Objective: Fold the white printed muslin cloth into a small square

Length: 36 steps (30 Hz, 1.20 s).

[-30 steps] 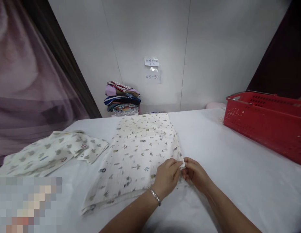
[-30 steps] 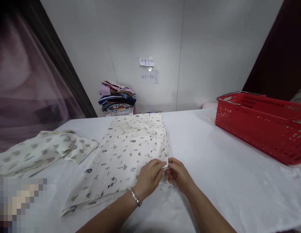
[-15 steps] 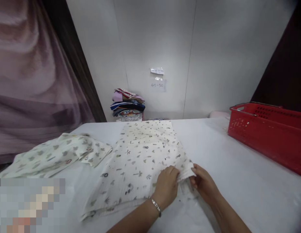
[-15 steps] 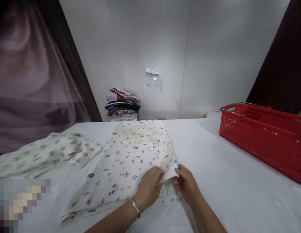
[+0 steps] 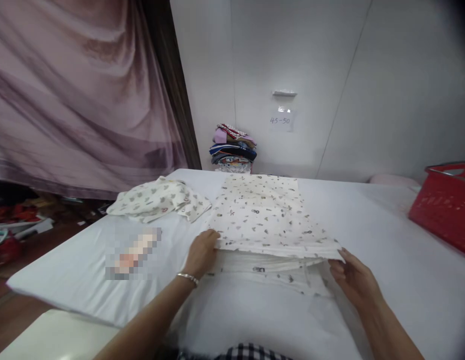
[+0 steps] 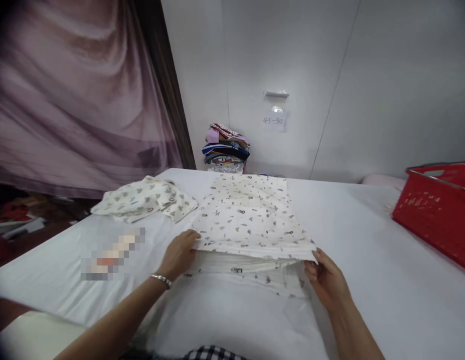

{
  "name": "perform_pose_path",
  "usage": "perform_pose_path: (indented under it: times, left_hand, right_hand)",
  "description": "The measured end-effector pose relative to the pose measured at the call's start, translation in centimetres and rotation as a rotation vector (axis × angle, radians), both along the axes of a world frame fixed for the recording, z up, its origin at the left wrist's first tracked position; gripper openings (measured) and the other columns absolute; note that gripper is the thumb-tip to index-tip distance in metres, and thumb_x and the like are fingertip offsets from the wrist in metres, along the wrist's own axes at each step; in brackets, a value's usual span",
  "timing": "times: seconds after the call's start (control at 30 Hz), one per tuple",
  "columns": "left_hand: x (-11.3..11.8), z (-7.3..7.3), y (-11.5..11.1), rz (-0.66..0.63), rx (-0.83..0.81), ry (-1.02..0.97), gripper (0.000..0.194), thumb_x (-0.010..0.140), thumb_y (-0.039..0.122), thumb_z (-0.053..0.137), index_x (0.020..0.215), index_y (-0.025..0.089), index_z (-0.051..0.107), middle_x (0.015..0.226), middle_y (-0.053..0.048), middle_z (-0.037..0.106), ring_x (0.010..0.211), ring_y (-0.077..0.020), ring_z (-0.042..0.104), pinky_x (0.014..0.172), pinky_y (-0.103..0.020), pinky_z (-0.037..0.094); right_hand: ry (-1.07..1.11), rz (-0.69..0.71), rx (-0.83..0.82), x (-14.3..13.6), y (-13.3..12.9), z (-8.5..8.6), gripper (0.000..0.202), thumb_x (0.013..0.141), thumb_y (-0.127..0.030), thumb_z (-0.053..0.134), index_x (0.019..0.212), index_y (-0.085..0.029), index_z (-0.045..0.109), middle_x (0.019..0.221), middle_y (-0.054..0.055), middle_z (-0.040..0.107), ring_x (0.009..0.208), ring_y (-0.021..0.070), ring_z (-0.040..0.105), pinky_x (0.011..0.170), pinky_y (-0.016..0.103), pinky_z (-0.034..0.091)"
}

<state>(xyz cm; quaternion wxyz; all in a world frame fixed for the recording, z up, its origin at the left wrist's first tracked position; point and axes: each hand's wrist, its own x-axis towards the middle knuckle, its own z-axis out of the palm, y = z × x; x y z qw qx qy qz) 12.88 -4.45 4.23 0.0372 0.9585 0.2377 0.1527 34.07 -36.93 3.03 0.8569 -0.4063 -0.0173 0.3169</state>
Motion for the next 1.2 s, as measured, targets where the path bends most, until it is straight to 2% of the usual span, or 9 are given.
perform_pose_path:
  times: [0.13, 0.23, 0.3, 0.4, 0.5, 0.73, 0.93, 1.07, 1.2]
  left_hand:
    - [-5.0, -0.1, 3.2, 0.229, -0.030, -0.005, 0.039, 0.071, 0.009, 0.042, 0.105, 0.019, 0.058, 0.114, -0.007, 0.059, 0.103, -0.0225, 0.054, 0.082, -0.032, 0.043]
    - [-7.1, 0.2, 4.0, 0.402, -0.183, -0.014, 0.035, 0.074, 0.021, 0.044, 0.105, 0.021, 0.059, 0.109, -0.005, 0.061, 0.093, -0.0226, 0.059, 0.072, -0.032, 0.045]
    - [-7.6, 0.3, 4.1, 0.467, -0.406, -0.042, 0.033, 0.073, 0.027, 0.046, 0.102, 0.021, 0.060, 0.090, -0.004, 0.065, 0.078, -0.0206, 0.061, 0.064, -0.030, 0.045]
    - [-7.4, 0.1, 4.0, 0.450, -0.849, -0.142, 0.034, 0.071, 0.031, 0.047, 0.101, 0.018, 0.060, 0.060, 0.001, 0.057, 0.054, -0.0160, 0.057, 0.052, -0.026, 0.044]
    - [-7.1, -0.2, 3.9, 0.427, -1.066, -0.243, 0.039, 0.069, 0.029, 0.049, 0.105, 0.017, 0.059, 0.054, 0.003, 0.054, 0.047, -0.0127, 0.052, 0.048, -0.023, 0.043]
    - [-8.1, -1.2, 4.1, 0.354, -0.742, -0.202, 0.041, 0.066, 0.022, 0.055, 0.107, 0.020, 0.059, 0.079, 0.000, 0.063, 0.060, -0.0109, 0.056, 0.056, -0.021, 0.044]
    - [-9.5, -1.5, 2.7, 0.183, -0.652, -0.226, 0.043, 0.072, 0.030, 0.057, 0.114, 0.025, 0.057, 0.104, 0.000, 0.061, 0.078, -0.0124, 0.058, 0.074, -0.025, 0.048]
    - [-10.6, -1.2, 1.7, 0.083, -0.597, -0.162, 0.035, 0.076, 0.031, 0.054, 0.109, 0.025, 0.060, 0.115, -0.002, 0.055, 0.084, -0.0129, 0.057, 0.079, -0.026, 0.048]
    - [-11.1, -1.1, 1.4, 0.031, -0.530, -0.083, 0.042, 0.074, 0.035, 0.058, 0.115, 0.025, 0.057, 0.126, -0.004, 0.048, 0.091, -0.0158, 0.058, 0.084, -0.030, 0.047]
  right_hand:
    - [-0.008, 0.015, -0.053, -0.3, 0.2, 0.4, 0.027, 0.059, -0.023, 0.080, 0.072, -0.017, 0.057, 0.064, -0.006, 0.044, 0.048, 0.0031, 0.037, 0.034, 0.014, 0.034]
    - [-0.030, -0.003, -0.066, -0.4, 0.3, 1.4, 0.028, 0.058, -0.021, 0.081, 0.070, -0.017, 0.055, 0.064, -0.006, 0.044, 0.048, 0.0030, 0.038, 0.033, 0.013, 0.033]
    - [-0.046, -0.014, -0.063, -0.3, 0.5, 2.5, 0.029, 0.057, -0.020, 0.080, 0.067, -0.017, 0.053, 0.063, -0.006, 0.043, 0.048, 0.0031, 0.038, 0.033, 0.013, 0.032]
    - [-0.063, -0.019, -0.093, -0.1, 0.9, 4.2, 0.029, 0.057, -0.019, 0.080, 0.066, -0.016, 0.052, 0.063, -0.006, 0.043, 0.048, 0.0030, 0.037, 0.033, 0.013, 0.033]
    - [-0.072, -0.020, -0.159, 0.1, 1.3, 5.7, 0.029, 0.054, -0.017, 0.079, 0.068, -0.016, 0.054, 0.064, -0.005, 0.045, 0.048, 0.0026, 0.037, 0.033, 0.012, 0.033]
    - [-0.134, 0.018, -0.246, 0.5, 2.7, 7.0, 0.030, 0.051, -0.015, 0.078, 0.068, -0.014, 0.053, 0.067, -0.003, 0.044, 0.047, 0.0028, 0.036, 0.030, 0.012, 0.033]
    - [-0.116, 0.004, -0.302, 0.4, 3.9, 8.0, 0.031, 0.047, -0.013, 0.075, 0.066, -0.016, 0.050, 0.065, -0.003, 0.039, 0.048, 0.0039, 0.033, 0.030, 0.012, 0.033]
    - [-0.085, -0.024, -0.326, 0.5, 3.9, 8.3, 0.027, 0.049, -0.013, 0.072, 0.062, -0.017, 0.049, 0.064, -0.002, 0.035, 0.049, 0.0045, 0.031, 0.030, 0.012, 0.032]
    - [-0.109, -0.034, -0.339, 0.7, 3.4, 8.2, 0.022, 0.052, -0.012, 0.070, 0.060, -0.018, 0.050, 0.065, 0.000, 0.035, 0.050, 0.0058, 0.030, 0.029, 0.015, 0.032]
